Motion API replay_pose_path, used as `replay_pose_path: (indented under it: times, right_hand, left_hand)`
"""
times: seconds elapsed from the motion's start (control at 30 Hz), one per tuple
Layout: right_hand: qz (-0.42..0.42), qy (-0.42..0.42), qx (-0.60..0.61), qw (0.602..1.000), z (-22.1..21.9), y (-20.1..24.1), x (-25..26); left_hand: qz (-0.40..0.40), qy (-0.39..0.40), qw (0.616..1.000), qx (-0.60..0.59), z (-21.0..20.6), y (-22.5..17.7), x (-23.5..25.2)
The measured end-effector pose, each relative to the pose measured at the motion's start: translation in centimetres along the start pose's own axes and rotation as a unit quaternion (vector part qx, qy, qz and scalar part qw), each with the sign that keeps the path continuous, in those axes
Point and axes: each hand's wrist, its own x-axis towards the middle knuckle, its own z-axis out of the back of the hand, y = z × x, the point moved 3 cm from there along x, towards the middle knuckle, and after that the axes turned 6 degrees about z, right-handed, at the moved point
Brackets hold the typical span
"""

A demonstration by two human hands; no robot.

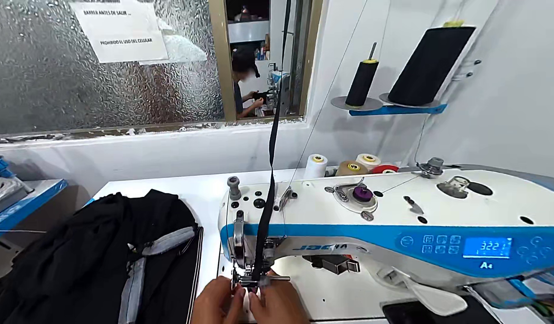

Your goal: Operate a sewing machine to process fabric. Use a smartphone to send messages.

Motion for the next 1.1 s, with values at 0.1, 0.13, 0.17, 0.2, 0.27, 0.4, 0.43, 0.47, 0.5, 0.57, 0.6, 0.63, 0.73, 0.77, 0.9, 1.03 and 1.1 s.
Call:
replay_pose_path:
  times: [0.1,0.13,0.17,0.2,0.27,0.4,0.43,0.47,0.5,0.57,0.6,0.63,0.73,0.77,0.9,1.03,1.1]
  right_hand:
    - [-0.009,0.068,-0.002,0.998,0.3,0.2,0.0]
    - [-0.006,0.076,-0.002,0.997,0.3,0.2,-0.1]
    - [0.002,0.074,-0.001,0.997,0.2,0.2,-0.3]
    - [0.011,0.068,0.0,0.998,0.1,0.2,-0.4]
    - [0.028,0.048,0.004,0.998,0.0,0.2,-0.9]
    - [0.091,0.004,0.01,0.996,-1.0,-0.6,-1.6]
    - [0.098,0.004,0.001,0.995,-1.0,-0.8,-1.6]
    - [0.099,0.009,-0.015,0.995,-0.9,-0.9,-1.6]
    - [0.103,0.005,-0.04,0.994,-0.8,-1.0,-1.7]
    - [0.133,-0.029,-0.105,0.985,-1.1,-1.7,-3.3]
    - [0.169,-0.066,-0.134,0.974,-1.5,-2.5,-4.5]
    - [0.202,-0.095,-0.152,0.963,-1.7,-3.2,-5.6]
    - [0.239,-0.122,-0.123,0.955,-1.2,-4.2,-9.0]
    - [0.242,-0.118,-0.103,0.958,-1.1,-3.9,-9.8]
    - [0.303,-0.094,-0.073,0.945,-2.2,0.2,-8.8]
    - [0.318,-0.057,-0.047,0.945,-5.0,4.6,-3.4]
    - [0.254,-0.023,0.015,0.967,-6.3,6.1,0.1]
  left_hand:
    - [0.012,0.059,0.998,0.028,-1.0,-0.3,-0.2]
    - [0.012,0.076,0.996,0.036,-1.1,-0.3,-0.2]
    - [0.012,0.092,0.995,0.035,-1.3,-0.2,-0.3]
    - [0.014,0.102,0.994,0.026,-1.3,-0.1,-0.4]
    - [0.031,0.107,0.994,-0.009,-1.2,0.1,-0.5]
    - [0.072,0.085,0.992,-0.065,-1.3,0.9,-0.5]
    - [0.065,0.078,0.993,-0.058,-1.5,1.2,-0.2]
    - [0.053,0.075,0.995,-0.04,-1.6,1.3,0.0]
    - [0.038,0.083,0.996,-0.013,-1.5,1.2,0.1]
    - [0.009,0.113,0.992,0.057,-0.9,0.7,-1.2]
    - [-0.006,0.117,0.99,0.081,-0.2,0.7,-2.7]
    - [-0.021,0.115,0.989,0.086,0.8,0.6,-4.2]
    - [-0.069,0.055,0.992,0.09,5.2,0.9,-8.3]
    - [-0.078,0.026,0.991,0.105,7.0,1.3,-9.1]
    - [-0.061,-0.082,0.981,0.165,15.5,2.4,-6.9]
    - [-0.059,-0.155,0.973,0.16,19.4,4.0,1.2]
    - [-0.047,-0.072,0.978,0.191,17.9,5.0,5.5]
